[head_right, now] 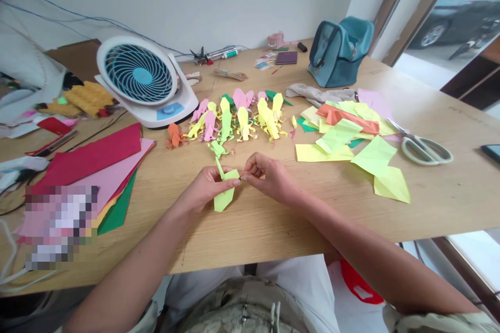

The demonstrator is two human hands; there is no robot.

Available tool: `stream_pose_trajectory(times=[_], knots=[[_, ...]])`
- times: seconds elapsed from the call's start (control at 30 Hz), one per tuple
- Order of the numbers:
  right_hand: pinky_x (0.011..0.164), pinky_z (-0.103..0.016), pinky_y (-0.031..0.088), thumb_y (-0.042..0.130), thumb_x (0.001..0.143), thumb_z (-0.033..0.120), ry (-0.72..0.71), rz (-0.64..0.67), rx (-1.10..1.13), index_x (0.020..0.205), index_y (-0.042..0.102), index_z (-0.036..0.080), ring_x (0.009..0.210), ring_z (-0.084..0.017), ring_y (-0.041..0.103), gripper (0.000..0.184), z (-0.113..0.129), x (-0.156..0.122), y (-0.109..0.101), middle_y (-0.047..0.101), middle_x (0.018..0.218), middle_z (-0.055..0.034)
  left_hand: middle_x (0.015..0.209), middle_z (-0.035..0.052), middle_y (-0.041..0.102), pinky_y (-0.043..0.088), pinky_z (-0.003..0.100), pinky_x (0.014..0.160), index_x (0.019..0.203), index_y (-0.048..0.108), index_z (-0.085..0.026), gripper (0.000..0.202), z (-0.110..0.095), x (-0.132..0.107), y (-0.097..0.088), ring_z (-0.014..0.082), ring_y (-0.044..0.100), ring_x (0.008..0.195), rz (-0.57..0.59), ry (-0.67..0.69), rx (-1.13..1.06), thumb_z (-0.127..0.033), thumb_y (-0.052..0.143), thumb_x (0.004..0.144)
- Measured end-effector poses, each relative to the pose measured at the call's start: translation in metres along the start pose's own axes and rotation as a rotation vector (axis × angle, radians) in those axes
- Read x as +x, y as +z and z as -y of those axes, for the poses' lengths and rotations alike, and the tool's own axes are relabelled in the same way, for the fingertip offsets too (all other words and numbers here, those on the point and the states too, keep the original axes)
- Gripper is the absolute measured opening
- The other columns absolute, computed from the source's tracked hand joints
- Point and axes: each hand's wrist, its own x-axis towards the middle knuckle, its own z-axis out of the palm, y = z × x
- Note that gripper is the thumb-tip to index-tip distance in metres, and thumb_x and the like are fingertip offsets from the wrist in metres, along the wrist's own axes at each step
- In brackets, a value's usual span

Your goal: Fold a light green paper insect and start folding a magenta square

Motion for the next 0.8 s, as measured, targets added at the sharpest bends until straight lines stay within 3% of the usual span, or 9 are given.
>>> stream_pose_trajectory(times=[0.17,0.27,0.43,0.67,0.8], knots=[[0.063,-0.025,0.047,0.061,0.094,0.030,-0.077,0.061,0.062,0.096,0.060,0.019,0.068,-0.012,0.060,0.011,0.007,0.000,-0.001,0.064,0.077,0.0000,0.057,-0.0055,0.048,0.026,0.020,0.050,0.066,0.062,-0.014,0.044,0.003,0.001,0.006,0.0056,0.038,0.052,-0.132,0.059,-0.044,-0.046,0.090,0.056],[0.070,-0.027,0.050,0.057,0.096,0.021,-0.269,0.031,-0.100,0.098,0.062,0.019,0.076,-0.013,0.062,0.005,0.015,0.000,-0.004,0.066,0.085,-0.0032,0.058,-0.0050,0.049,0.027,0.021,0.051,0.067,0.062,-0.015,0.041,0.004,0.001,0.007,0.0062,0.038,0.053,-0.182,0.082,-0.086,-0.045,0.088,0.058],[0.075,-0.032,0.052,0.055,0.094,0.009,-0.591,0.041,-0.384,0.096,0.061,0.019,0.085,-0.017,0.062,0.011,0.018,-0.002,-0.007,0.066,0.090,-0.0078,0.062,-0.0026,0.055,0.032,0.022,0.054,0.070,0.066,-0.015,0.038,0.004,0.001,0.007,0.0081,0.046,0.056,-0.120,0.037,-0.157,-0.044,0.088,0.059],[0.076,-0.035,0.053,0.055,0.096,0.013,-0.680,0.094,-0.501,0.102,0.062,0.020,0.086,-0.020,0.061,0.012,0.017,-0.002,-0.012,0.065,0.092,-0.0095,0.063,-0.0014,0.059,0.034,0.021,0.054,0.072,0.070,-0.014,0.035,0.008,0.002,0.008,0.0085,0.049,0.057,-0.137,0.015,-0.169,-0.041,0.088,0.058],[0.074,-0.035,0.052,0.055,0.096,0.015,-0.628,0.077,-0.461,0.097,0.062,0.020,0.085,-0.019,0.061,0.008,0.020,-0.004,-0.009,0.064,0.090,-0.0094,0.063,-0.0017,0.059,0.034,0.021,0.055,0.072,0.070,-0.014,0.037,0.007,0.001,0.010,0.0083,0.048,0.057,-0.150,0.025,-0.148,-0.042,0.088,0.058]])
